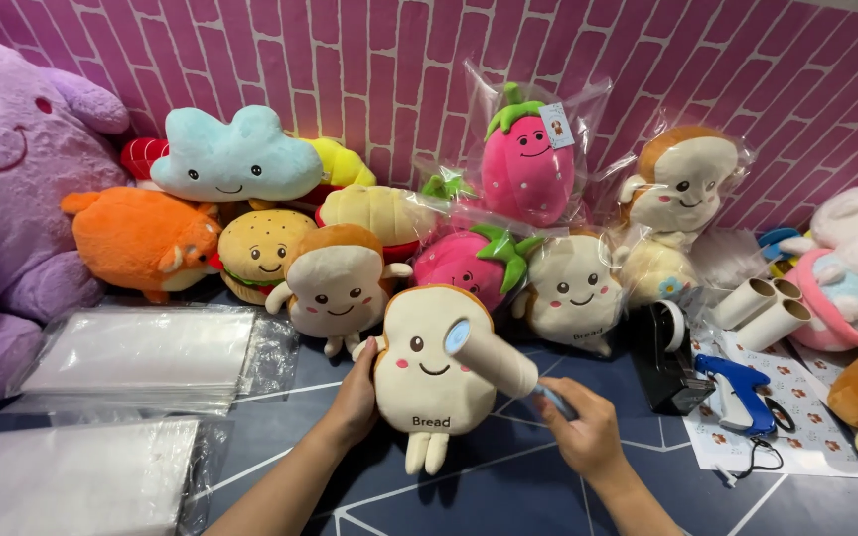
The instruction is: A person uses a lint roller to clean a plush toy and then trims a loose thread with scissors.
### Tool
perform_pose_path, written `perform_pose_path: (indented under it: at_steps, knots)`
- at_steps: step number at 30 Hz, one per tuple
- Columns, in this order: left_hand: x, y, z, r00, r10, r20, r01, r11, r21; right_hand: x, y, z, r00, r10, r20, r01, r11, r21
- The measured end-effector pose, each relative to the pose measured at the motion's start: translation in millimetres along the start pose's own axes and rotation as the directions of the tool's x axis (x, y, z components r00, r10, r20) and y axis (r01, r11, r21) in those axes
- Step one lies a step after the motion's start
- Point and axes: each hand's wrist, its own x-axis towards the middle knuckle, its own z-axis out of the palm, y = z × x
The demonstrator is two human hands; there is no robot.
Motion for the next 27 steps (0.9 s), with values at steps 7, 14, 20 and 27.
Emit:
perform_pose_path:
  at_steps: [7,14,20,27]
  knots:
    - [24,-13,-12,0.995,0.035,0.099,-0.039,0.999,0.035,-2,32,13,0.842,0.45,0.297,-0.469,0.883,-0.007]
    - [14,-3,-11,0.986,-0.067,0.153,0.071,0.997,-0.026,5,-2,16,0.699,0.378,0.607,-0.433,0.899,-0.061]
    - [25,-11,-19,0.974,-0.045,0.22,0.063,0.995,-0.074,5,-10,9,0.751,0.301,0.588,-0.302,0.948,-0.101]
    - [18,-13,-17,0.815,0.199,0.544,-0.238,0.971,0.001,-8,37,-2,0.887,0.389,0.25,-0.463,0.758,0.46]
